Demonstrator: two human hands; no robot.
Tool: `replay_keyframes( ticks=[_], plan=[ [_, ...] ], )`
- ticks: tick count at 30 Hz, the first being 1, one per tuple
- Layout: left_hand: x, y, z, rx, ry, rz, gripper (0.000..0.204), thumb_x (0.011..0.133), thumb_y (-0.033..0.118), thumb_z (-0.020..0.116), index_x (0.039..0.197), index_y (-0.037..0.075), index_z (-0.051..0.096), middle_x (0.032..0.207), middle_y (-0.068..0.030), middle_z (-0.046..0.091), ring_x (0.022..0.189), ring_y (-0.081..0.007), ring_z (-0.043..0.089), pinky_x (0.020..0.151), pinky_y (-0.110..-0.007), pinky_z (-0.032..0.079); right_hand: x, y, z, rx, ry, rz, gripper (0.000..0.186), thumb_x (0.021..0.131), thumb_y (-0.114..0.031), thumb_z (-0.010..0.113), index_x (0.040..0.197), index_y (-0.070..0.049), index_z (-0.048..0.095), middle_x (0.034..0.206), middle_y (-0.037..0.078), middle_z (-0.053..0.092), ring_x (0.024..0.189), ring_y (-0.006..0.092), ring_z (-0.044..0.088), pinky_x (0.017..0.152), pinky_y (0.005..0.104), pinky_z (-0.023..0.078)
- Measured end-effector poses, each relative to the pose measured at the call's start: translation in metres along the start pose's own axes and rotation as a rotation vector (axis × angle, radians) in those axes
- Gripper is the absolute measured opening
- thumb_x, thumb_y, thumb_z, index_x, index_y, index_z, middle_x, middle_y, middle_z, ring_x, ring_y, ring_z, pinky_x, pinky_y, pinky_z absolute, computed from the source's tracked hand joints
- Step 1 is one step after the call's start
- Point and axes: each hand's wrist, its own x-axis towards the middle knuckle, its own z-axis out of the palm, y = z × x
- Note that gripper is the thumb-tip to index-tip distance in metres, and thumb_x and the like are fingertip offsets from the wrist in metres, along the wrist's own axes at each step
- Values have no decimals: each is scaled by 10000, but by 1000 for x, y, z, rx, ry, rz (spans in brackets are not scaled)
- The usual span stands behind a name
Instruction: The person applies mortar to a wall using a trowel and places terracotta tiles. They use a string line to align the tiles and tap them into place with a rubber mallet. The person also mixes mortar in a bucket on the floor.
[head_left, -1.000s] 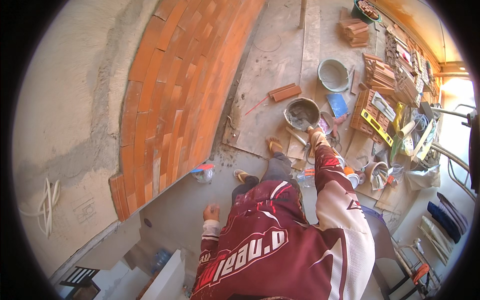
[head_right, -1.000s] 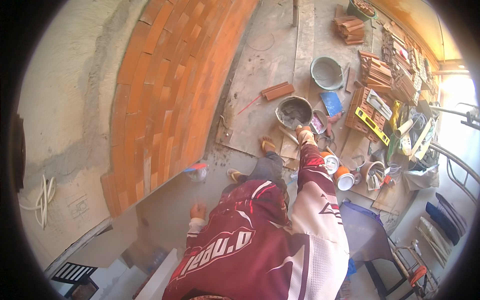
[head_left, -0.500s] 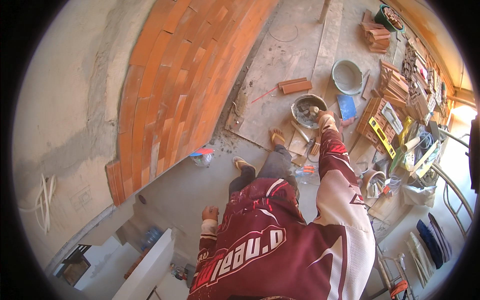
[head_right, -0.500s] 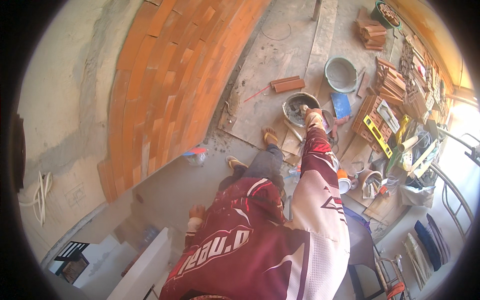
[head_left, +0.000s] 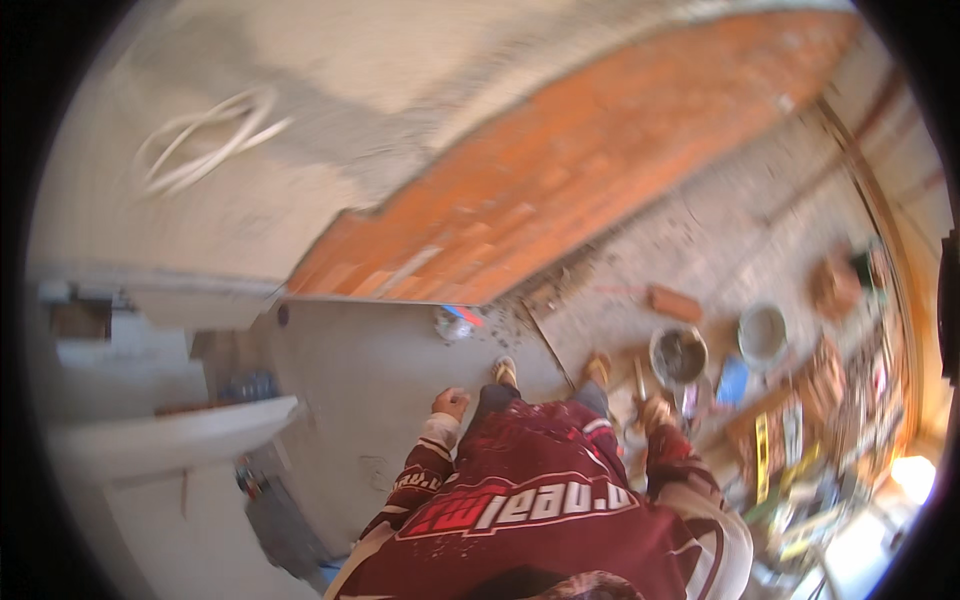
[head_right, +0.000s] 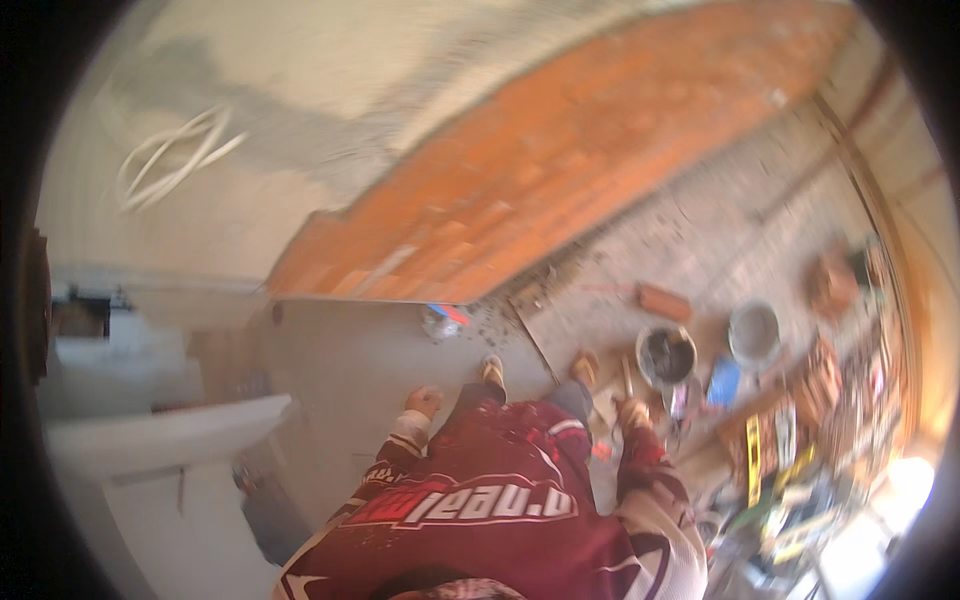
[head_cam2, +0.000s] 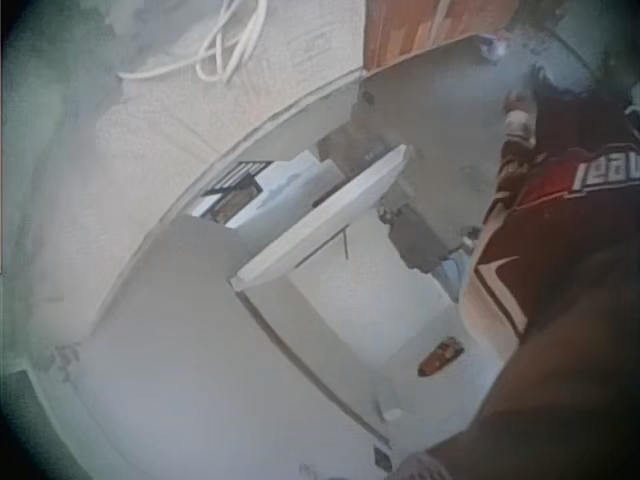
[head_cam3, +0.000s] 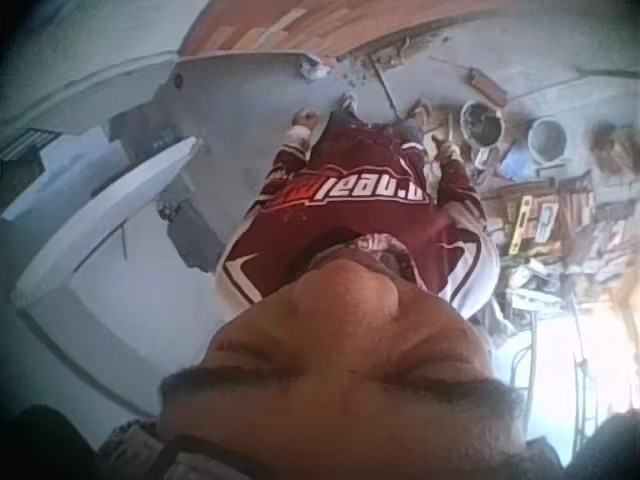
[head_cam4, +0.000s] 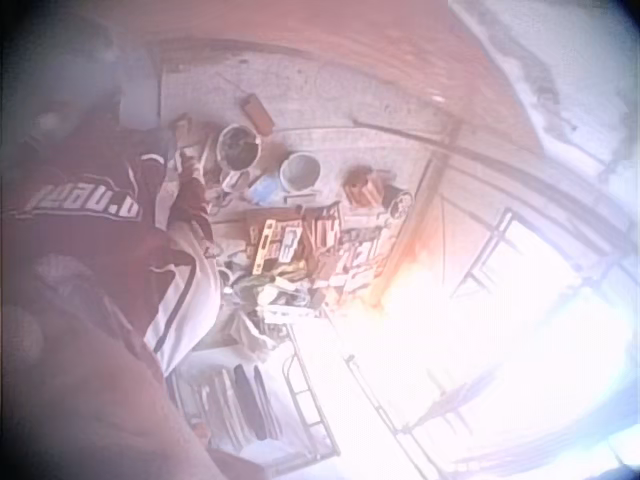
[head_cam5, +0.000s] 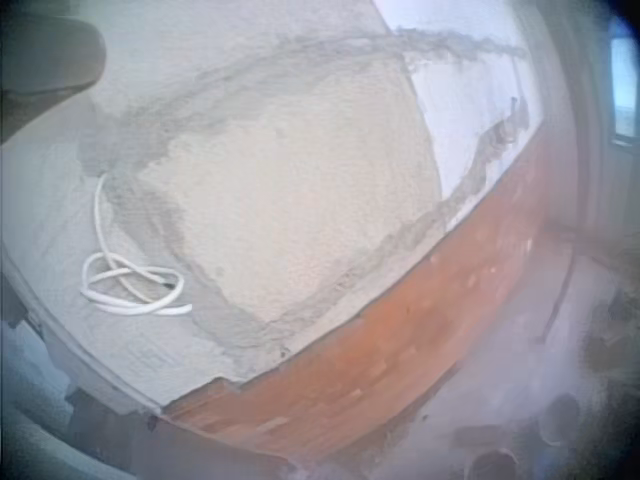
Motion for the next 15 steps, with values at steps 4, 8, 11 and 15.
replay_keyframes(
  ticks=[4,8,11,15],
  plan=[
    [29,-22,-33,-210,113,76,313,822,210,724,1050,5,661,855,-98,704,689,-155,662,648,-309,542,-48,-133,41,134,-147,3,832,854,-709,478,1211,34,595,1069,251,662,931,349,662,828,441,509],
    [72,0,-96,-423,307,221,281,858,160,693,1082,-2,642,890,-82,698,714,-136,651,622,-277,531,-41,-263,26,41,-161,-369,724,883,-640,483,1167,9,634,967,210,689,882,268,661,773,408,507],
    [105,7,-153,-739,359,254,281,894,146,661,1131,1,622,924,-57,687,740,-117,639,630,-249,524,-138,-402,-5,-12,25,-578,556,906,-520,523,1077,-3,633,854,189,677,780,258,649,683,409,506],
    [127,19,-242,-913,439,391,300,917,183,650,1162,15,613,964,-52,674,777,-106,631,674,-229,521,-258,-544,29,-49,393,-1127,363,954,-346,527,872,-15,650,711,161,649,656,267,620,604,385,479]
  ],
)
